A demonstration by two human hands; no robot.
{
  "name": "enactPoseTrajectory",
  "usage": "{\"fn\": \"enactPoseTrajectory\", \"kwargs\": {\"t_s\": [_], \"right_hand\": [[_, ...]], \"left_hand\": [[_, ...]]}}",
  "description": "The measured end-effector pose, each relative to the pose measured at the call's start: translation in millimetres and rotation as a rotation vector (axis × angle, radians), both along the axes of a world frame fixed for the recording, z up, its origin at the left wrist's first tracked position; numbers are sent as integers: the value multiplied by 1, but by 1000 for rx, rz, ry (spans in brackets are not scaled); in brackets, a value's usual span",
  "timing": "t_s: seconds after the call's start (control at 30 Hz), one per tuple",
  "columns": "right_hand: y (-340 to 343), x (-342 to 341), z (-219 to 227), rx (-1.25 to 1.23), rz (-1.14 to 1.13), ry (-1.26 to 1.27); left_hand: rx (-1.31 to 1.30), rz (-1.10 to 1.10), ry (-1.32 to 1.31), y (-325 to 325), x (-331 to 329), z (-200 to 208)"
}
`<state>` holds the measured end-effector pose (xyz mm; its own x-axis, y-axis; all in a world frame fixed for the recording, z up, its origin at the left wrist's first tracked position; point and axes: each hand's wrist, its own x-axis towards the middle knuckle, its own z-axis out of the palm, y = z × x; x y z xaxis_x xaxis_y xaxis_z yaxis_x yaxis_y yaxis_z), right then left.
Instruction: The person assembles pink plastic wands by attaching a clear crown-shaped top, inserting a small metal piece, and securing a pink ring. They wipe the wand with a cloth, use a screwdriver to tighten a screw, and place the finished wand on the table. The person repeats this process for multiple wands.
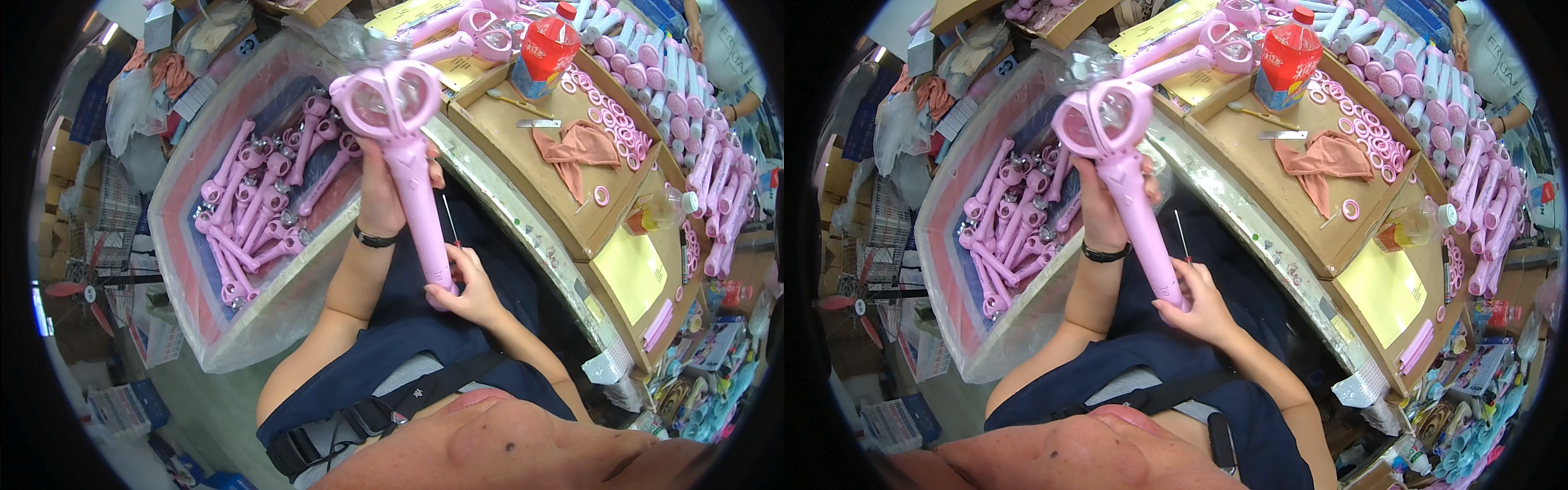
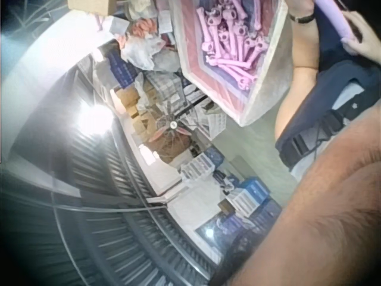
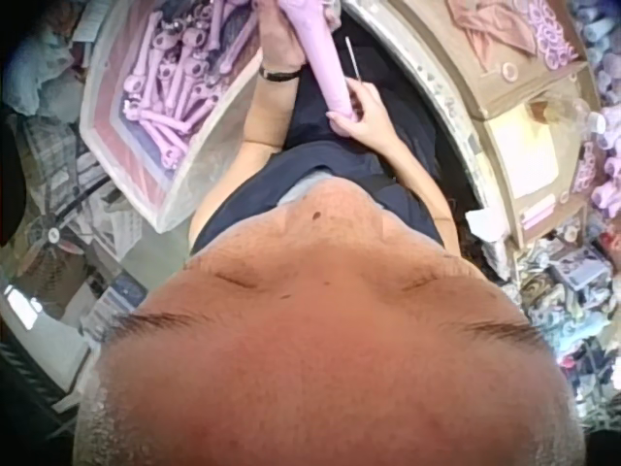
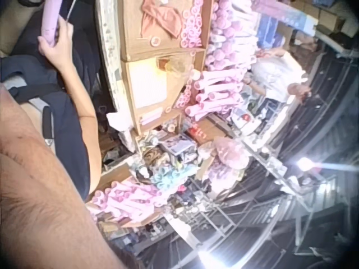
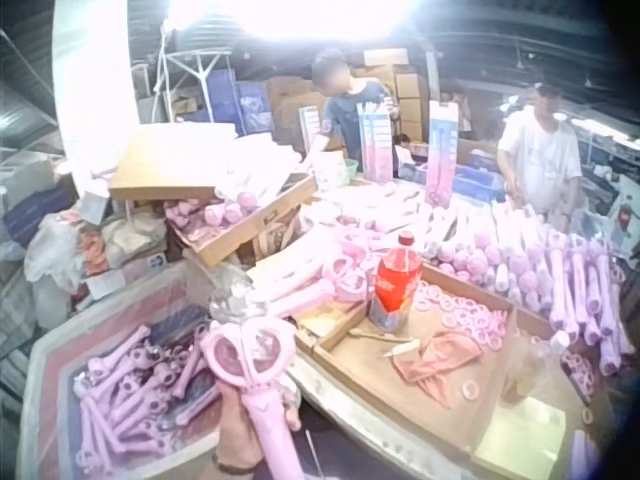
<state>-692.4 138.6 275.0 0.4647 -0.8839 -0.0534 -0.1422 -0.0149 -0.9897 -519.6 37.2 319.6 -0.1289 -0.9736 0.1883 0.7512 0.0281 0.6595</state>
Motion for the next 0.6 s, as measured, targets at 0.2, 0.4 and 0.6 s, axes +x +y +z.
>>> {"fn": "enactPoseTrajectory", "kwargs": {"t_s": [0.2,0.4,0.6], "right_hand": [[7,3,-23,-233,-120,86],[9,6,-28,-15,-160,-119],[10,7,-32,-165,-208,34]], "left_hand": [[16,50,-338,18,-24,-12],[50,-17,-198,18,-25,-14],[85,-34,-165,20,-23,-17]]}}
